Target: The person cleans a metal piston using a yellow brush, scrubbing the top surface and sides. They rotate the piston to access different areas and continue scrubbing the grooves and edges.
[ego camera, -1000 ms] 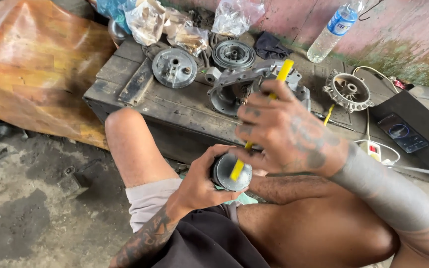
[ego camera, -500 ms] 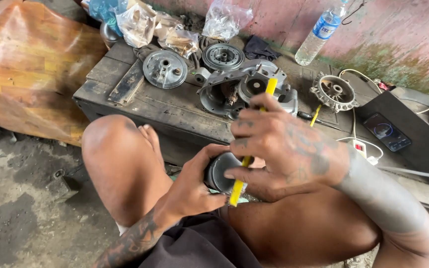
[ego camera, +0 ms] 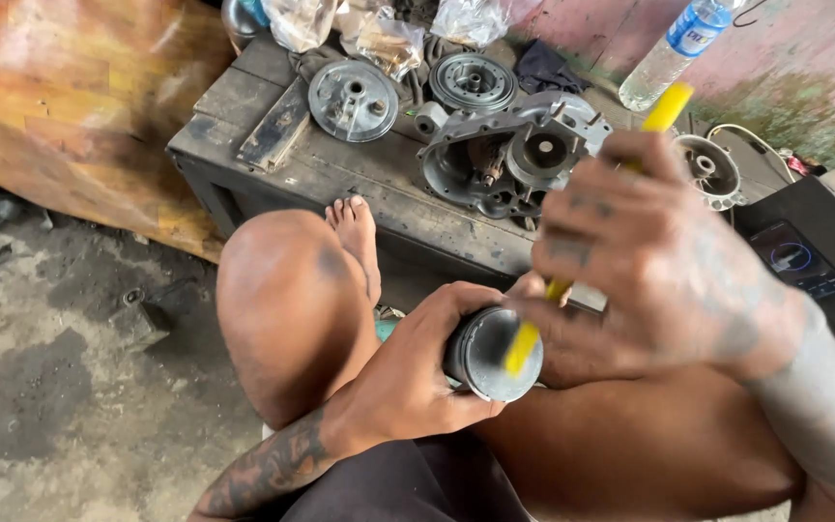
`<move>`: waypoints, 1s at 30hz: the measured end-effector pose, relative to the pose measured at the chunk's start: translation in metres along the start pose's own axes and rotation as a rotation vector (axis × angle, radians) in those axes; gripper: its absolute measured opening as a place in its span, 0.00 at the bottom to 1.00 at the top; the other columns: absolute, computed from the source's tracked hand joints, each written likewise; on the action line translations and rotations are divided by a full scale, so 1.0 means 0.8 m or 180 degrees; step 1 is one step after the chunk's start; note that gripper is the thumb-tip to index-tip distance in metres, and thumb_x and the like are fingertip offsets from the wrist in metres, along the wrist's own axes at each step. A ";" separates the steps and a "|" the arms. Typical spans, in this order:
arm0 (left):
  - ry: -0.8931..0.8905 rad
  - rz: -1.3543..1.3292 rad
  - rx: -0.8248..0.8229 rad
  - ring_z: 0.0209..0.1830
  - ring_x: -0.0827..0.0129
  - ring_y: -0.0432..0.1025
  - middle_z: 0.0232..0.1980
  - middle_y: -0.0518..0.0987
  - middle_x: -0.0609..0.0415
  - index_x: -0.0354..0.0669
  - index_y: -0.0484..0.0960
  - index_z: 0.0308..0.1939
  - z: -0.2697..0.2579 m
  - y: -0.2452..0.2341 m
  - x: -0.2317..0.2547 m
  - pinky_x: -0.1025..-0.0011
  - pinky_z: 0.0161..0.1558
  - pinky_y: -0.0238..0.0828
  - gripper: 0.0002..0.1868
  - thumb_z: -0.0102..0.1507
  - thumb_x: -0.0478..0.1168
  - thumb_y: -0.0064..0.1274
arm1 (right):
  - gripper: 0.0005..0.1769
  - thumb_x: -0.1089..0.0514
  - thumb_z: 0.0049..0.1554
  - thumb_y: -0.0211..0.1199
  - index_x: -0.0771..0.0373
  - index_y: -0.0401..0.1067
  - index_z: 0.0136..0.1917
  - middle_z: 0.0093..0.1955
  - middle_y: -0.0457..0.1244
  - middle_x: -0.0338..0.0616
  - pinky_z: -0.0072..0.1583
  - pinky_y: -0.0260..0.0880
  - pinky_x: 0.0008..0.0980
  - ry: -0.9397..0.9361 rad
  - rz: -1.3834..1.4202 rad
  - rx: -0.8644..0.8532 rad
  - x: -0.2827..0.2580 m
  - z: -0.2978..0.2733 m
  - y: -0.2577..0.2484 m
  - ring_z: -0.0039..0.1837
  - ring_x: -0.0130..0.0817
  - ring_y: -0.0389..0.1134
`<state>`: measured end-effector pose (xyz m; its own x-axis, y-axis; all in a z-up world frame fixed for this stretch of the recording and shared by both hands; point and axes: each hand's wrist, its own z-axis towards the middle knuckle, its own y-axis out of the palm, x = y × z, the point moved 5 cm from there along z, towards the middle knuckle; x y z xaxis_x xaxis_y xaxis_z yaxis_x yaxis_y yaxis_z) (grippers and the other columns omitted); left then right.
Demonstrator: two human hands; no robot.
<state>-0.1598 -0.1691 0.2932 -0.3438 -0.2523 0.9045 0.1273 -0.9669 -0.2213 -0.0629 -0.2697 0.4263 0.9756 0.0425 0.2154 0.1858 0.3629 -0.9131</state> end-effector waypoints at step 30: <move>0.0096 0.0653 0.0474 0.62 0.58 0.71 0.60 0.76 0.50 0.40 0.71 0.61 0.013 -0.031 -0.015 0.63 0.68 0.56 0.38 0.48 0.44 0.67 | 0.21 0.44 0.65 0.57 0.57 0.65 0.35 0.37 0.56 0.41 0.59 0.53 0.47 -0.0518 0.0485 0.0013 0.023 0.025 0.020 0.43 0.45 0.57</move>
<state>-0.1496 -0.1419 0.2918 -0.3238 -0.4458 0.8345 0.3321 -0.8795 -0.3409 -0.0445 -0.2447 0.4227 0.9606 0.2467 0.1285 0.0370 0.3445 -0.9381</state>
